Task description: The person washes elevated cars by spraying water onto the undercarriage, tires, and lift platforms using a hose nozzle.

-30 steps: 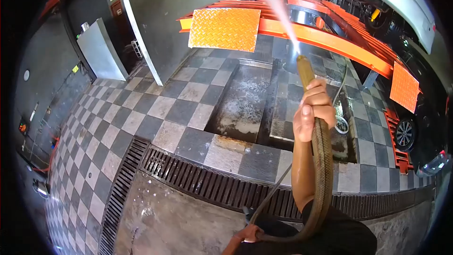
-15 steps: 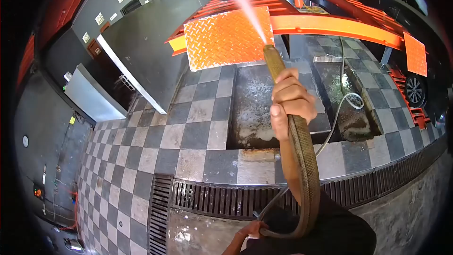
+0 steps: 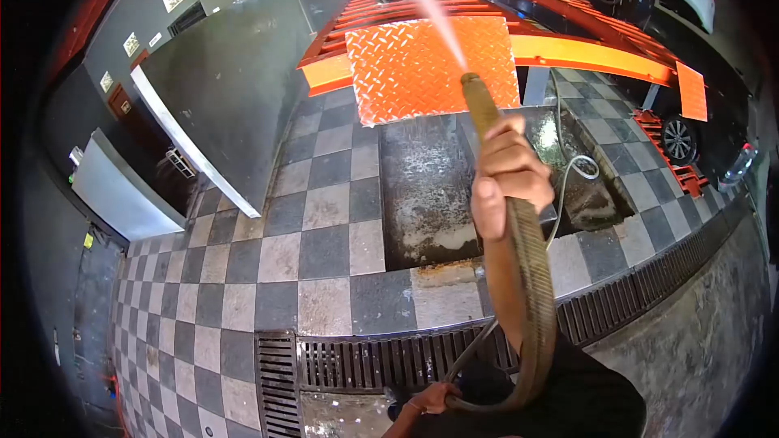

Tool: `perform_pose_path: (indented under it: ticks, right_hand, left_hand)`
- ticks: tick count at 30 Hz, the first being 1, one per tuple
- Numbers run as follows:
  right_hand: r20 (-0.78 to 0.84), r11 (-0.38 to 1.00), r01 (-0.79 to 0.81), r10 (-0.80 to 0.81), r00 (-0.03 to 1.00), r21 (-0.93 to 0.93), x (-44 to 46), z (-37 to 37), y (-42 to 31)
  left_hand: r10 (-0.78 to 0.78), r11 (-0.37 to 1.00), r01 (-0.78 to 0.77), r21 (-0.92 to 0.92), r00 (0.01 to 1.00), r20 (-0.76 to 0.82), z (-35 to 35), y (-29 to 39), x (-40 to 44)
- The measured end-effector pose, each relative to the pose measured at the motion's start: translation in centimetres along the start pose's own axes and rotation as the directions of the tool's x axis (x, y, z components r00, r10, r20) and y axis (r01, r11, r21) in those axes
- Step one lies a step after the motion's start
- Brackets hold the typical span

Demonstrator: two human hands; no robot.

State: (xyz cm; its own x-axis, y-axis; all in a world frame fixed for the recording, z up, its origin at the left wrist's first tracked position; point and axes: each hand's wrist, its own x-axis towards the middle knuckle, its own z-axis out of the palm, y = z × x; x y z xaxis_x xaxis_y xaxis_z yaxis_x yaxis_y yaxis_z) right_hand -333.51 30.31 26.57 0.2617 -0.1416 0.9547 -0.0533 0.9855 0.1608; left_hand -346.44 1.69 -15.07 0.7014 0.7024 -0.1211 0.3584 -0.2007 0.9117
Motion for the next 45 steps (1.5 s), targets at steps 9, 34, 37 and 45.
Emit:
perform_pose_path:
  ticks: [9,34,37,45]
  right_hand:
    - [-0.052,0.991,0.039,-0.046,0.998,-0.131,-3.7,11.7,-4.2]
    - [-0.375,0.988,-0.137,0.104,0.921,-0.064,-1.2,2.5,-23.0]
    - [-0.411,0.995,-0.102,0.098,0.907,0.013,-0.3,0.6,-24.6]
    - [-0.426,0.95,-0.284,0.205,0.881,-0.131,-0.3,-5.1,-27.1]
  left_hand:
    - [-0.072,0.997,0.065,0.048,0.982,0.176,-11.7,-0.2,-19.7]
    - [-0.191,0.967,0.026,0.253,0.731,0.655,0.2,5.0,-16.5]
    - [-0.193,0.98,0.095,0.177,0.692,0.696,1.0,9.7,-14.7]
    - [-0.21,0.976,0.088,0.198,0.606,0.767,4.3,7.7,-14.6]
